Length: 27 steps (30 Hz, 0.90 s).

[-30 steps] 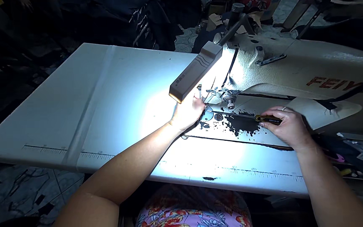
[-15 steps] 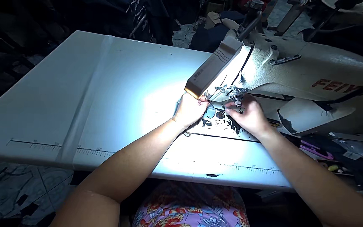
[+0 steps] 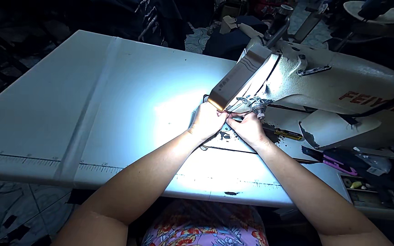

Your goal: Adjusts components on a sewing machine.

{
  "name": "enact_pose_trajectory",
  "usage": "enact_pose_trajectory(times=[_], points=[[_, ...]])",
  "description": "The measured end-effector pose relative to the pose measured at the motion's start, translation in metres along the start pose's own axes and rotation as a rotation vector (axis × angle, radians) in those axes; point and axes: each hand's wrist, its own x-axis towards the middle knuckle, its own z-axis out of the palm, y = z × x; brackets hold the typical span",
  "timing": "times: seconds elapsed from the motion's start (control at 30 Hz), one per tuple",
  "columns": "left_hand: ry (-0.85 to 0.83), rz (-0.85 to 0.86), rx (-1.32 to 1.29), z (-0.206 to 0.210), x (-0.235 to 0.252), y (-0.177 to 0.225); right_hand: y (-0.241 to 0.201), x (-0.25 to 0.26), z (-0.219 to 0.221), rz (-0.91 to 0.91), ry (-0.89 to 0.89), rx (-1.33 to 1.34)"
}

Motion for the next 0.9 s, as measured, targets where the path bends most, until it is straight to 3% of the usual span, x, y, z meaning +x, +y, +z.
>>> enact_pose_trajectory(times=[0.3,0.43,0.63,0.9], points=[[-0.011,0.035,0.002,-0.001,0.001,0.001,0.005,0.0,0.005,-0.097,0.017,0.061],[-0.12,0.003,0.016,-0.014,0.005,0.004,0.008,0.0,0.007,-0.116,0.021,0.075],[-0.152,-0.093,0.144,-0.029,0.011,0.002,0.003,-0.002,0.006,-0.11,0.041,0.145],[-0.312,-0.028,0.087,-0.031,0.01,0.004,0.001,-0.003,0.003,-0.142,0.035,0.208]])
